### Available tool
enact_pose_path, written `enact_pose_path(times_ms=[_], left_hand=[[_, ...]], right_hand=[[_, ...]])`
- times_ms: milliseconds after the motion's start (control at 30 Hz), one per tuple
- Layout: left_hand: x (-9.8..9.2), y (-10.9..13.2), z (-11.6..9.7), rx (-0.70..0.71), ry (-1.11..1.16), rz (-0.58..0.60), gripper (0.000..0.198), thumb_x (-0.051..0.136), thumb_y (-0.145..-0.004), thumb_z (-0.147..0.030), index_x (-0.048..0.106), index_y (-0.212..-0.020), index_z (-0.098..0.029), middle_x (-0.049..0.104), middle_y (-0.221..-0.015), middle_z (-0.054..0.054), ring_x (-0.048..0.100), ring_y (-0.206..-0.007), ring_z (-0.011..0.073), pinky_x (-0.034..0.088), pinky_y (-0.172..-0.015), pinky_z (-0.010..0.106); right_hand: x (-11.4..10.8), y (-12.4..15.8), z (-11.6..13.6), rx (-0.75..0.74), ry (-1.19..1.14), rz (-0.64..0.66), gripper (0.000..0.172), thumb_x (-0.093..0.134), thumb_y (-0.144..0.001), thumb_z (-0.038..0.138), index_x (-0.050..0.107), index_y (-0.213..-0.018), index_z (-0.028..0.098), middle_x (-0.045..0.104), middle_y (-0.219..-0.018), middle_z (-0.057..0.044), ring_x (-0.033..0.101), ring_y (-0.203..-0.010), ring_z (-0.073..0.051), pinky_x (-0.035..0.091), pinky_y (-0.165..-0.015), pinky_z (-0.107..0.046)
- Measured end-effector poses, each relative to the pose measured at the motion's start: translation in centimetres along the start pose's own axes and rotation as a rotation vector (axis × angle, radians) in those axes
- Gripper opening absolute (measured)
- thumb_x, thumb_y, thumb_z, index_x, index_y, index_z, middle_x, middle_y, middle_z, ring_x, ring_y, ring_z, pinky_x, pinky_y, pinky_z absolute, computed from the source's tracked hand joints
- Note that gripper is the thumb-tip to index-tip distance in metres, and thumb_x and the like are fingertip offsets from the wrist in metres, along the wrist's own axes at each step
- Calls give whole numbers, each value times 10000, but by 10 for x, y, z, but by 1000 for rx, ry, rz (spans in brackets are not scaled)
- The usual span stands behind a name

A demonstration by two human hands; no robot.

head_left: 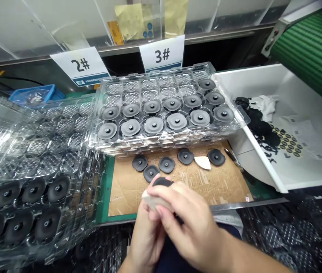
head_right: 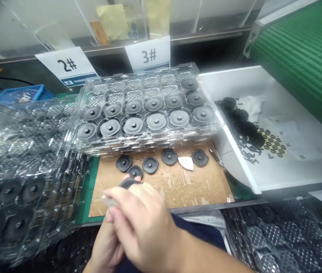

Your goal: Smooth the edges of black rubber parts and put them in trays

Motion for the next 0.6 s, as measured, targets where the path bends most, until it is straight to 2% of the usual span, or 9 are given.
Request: enact_pose_path(times_ms=[100,133,267,300,400,500,567,600], left_hand=[[-5,1,0,-55,-7,-3,616,697,-672,-296,467,-1243,-307,600,-1183,70,581,-1031,226,444,-921,345],[-6,1,0,-59,-24,-25,617,711,-656,-278,484,-1229,-303,610,-1167,67,580,-1033,235,447,-918,352],[2,1,-6,-45,-61,-42,537,730,-625,-313,580,-1136,-243,643,-1106,80,553,-1075,273,415,-958,373],[5,1,-8,-40,-55,-37,542,737,-613,-321,587,-1127,-244,643,-1107,80,556,-1072,279,405,-968,383],[8,0,-12,-26,-33,-42,616,773,-564,-273,566,-1143,-306,631,-1132,52,593,-1013,272,441,-925,391],[5,-1,-4,-58,-31,-48,732,807,-500,-235,536,-1174,-321,650,-1079,39,609,-974,264,479,-864,368],[5,0,4,-110,-22,-38,643,779,-552,-290,564,-1158,-282,670,-1006,48,603,-982,270,474,-869,374],[6,1,7,-135,-21,-25,572,752,-590,-323,588,-1135,-260,675,-978,54,598,-992,279,468,-874,386]], right_hand=[[16,-7,9,-11,19,249,240,455,-845,109,573,-1049,155,654,-902,-31,574,-792,-137,457,-765,-269],[18,-9,8,-4,43,282,230,447,-852,113,576,-1036,163,652,-908,-24,569,-792,-134,447,-761,-268],[10,-14,12,-123,194,78,255,407,-870,147,555,-1075,108,639,-873,-73,552,-769,-172,416,-724,-333],[7,-11,14,-162,200,66,255,408,-866,143,557,-1069,100,637,-843,-78,551,-752,-175,414,-710,-335],[1,4,13,-162,162,181,218,443,-844,118,579,-1013,142,635,-781,-39,543,-675,-143,410,-652,-292],[-16,11,2,-13,265,138,243,461,-842,107,565,-1049,180,629,-782,-14,525,-637,-127,386,-628,-282],[-24,7,2,-45,359,90,271,453,-858,115,555,-1097,192,623,-791,-21,517,-662,-140,367,-653,-304],[-23,3,5,-110,373,122,267,445,-870,136,561,-1101,202,617,-776,-21,508,-668,-146,358,-656,-312]])
Point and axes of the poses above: each hand's wrist, its own y-axis away from the middle knuckle, its own x-axis out of the palm, z = x × y, the point moved 5 cm from there along -y, towards the middle knuckle
